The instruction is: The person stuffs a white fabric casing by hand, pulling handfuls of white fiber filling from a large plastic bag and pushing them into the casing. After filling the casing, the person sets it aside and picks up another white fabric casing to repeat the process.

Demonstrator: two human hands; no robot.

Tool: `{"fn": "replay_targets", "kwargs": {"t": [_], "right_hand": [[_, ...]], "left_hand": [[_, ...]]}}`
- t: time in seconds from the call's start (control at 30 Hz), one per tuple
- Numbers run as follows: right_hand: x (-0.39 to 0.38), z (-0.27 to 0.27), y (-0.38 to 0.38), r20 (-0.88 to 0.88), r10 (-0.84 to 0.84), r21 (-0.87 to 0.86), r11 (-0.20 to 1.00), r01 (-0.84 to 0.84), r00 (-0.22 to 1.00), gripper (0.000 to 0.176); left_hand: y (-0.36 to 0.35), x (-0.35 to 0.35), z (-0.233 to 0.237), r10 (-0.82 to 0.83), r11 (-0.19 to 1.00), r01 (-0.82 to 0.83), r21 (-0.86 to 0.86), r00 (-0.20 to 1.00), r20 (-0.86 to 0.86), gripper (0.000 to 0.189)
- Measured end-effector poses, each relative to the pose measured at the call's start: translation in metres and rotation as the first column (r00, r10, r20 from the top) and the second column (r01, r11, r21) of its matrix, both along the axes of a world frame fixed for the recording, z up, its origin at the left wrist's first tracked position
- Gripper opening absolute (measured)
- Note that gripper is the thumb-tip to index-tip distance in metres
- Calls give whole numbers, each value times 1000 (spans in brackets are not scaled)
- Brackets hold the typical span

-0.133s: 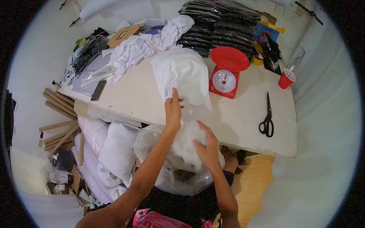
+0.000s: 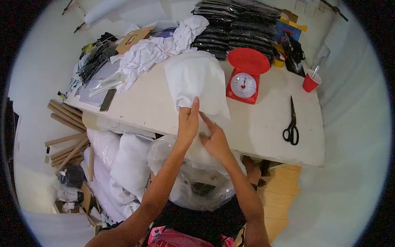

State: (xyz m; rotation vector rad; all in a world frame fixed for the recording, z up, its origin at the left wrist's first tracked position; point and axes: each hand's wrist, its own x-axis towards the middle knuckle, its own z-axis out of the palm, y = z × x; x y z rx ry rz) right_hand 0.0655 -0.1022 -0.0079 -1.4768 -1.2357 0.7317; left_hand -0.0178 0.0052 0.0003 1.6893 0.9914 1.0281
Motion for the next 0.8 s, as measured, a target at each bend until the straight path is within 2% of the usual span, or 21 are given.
{"fn": "replay_targets", "kwargs": {"t": [0.07, 0.1, 0.13, 0.17, 0.2, 0.27, 0.3, 0.33, 0.37, 0.4, 0.43, 0.5, 0.57, 0.6, 0.67, 0.7, 0.8], "right_hand": [[10, -3, 31, 70, 1, -123, 992, 8, 998, 61], [17, -5, 49, 100, -1, -213, 977, 22, 995, 60], [20, -8, 61, 94, -6, -211, 977, 26, 996, 60], [23, -10, 75, -4, -43, -97, 994, 43, 999, 59], [26, -13, 89, -102, -68, 15, 997, 70, 992, 58], [28, -20, 106, -301, -82, 219, 964, 153, 950, 58], [29, -29, 110, -396, -76, 307, 928, 210, 915, 58], [29, -38, 111, -401, -84, 304, 927, 219, 912, 58], [29, -47, 110, 125, -227, 289, 940, 183, 966, 55], [30, -57, 110, 586, -376, 327, 920, 216, 718, 53], [26, -67, 107, 678, -391, 327, 919, 222, 623, 53], [20, -79, 102, 597, -310, 246, 949, 199, 740, 53], [16, -89, 97, 354, -211, 139, 975, 172, 911, 52], [14, -94, 95, 249, -178, 106, 982, 156, 952, 52], [3, -97, 88, 165, -157, 101, 985, 142, 974, 52], [-6, -96, 87, 150, -159, 116, 983, 143, 976, 52], [-42, -99, 72, 236, -231, 186, 964, 190, 944, 51]], "left_hand": [[-7, -13, 1, -81, 996, 89, 10, 948, -307, 40], [-18, -20, 11, -127, 992, 124, -27, 971, -203, 39], [-26, -23, 12, -150, 989, 145, -41, 977, -154, 39], [-34, -25, 13, -172, 984, 167, -55, 980, -105, 39], [-42, -19, 8, -16, 989, 6, 147, 998, 68, 35], [-57, -25, -1, 99, 934, -180, 309, 960, 263, 32], [-65, -35, -1, 70, 987, -103, 121, 966, 250, 32], [-75, -44, -1, 38, 997, -21, -75, 970, 241, 34], [-87, -50, 2, 28, 997, -10, -78, 972, 234, 34], [-100, -56, 7, 25, 988, 7, -152, 978, 206, 35], [-113, -61, 13, 18, 982, 19, -188, 981, 192, 37], [-141, -71, 25, 2, 977, 30, -213, 989, 147, 40], [-147, -71, 24, -7, 979, 30, -200, 993, 115, 41], [-143, -71, 17, -17, 969, 47, -243, 992, 123, 43], [-131, -71, 3, -13, 958, 52, -282, 990, 138, 45], [-121, -69, -2, 54, 948, -4, -317, 987, 149, 45], [-105, -64, 10, 150, 941, -75, -330, 966, 208, 50]]}}
